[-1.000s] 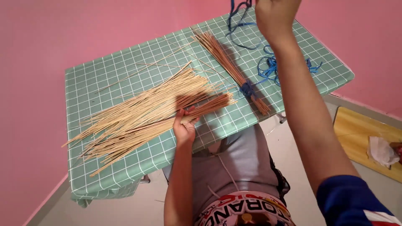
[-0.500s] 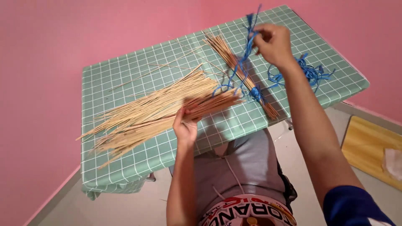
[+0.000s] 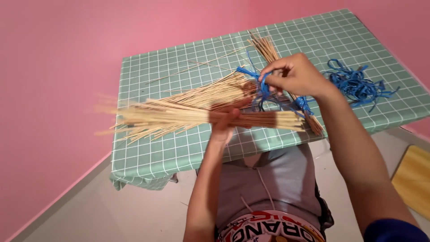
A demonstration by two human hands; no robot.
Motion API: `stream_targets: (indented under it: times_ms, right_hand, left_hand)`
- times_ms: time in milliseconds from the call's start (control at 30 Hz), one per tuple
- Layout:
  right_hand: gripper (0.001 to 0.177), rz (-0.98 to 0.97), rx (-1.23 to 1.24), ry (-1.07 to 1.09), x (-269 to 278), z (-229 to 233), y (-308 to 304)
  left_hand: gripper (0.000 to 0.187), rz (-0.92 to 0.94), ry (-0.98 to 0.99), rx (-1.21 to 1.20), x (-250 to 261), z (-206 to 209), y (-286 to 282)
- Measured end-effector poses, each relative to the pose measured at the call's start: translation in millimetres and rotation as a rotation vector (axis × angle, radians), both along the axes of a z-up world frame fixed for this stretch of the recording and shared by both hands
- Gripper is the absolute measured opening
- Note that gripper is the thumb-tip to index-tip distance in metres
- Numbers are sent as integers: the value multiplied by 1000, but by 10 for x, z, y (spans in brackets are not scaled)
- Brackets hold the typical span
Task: Sorting and bundling thin wooden sticks on a table and tying them with a blue string.
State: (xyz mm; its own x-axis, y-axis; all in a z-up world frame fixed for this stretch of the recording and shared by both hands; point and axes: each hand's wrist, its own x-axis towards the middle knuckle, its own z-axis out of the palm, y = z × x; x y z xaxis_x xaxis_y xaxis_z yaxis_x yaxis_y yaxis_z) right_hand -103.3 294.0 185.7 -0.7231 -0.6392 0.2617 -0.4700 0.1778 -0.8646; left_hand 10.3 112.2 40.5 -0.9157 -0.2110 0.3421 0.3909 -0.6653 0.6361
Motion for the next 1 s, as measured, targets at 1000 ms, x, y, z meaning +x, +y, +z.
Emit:
stream_targets:
  times_ms: [1000]
  right_hand:
    - [55,-72,-4,-77,-374,-268,226]
  left_hand:
    - [16,-186,19,191,43,-803,-594]
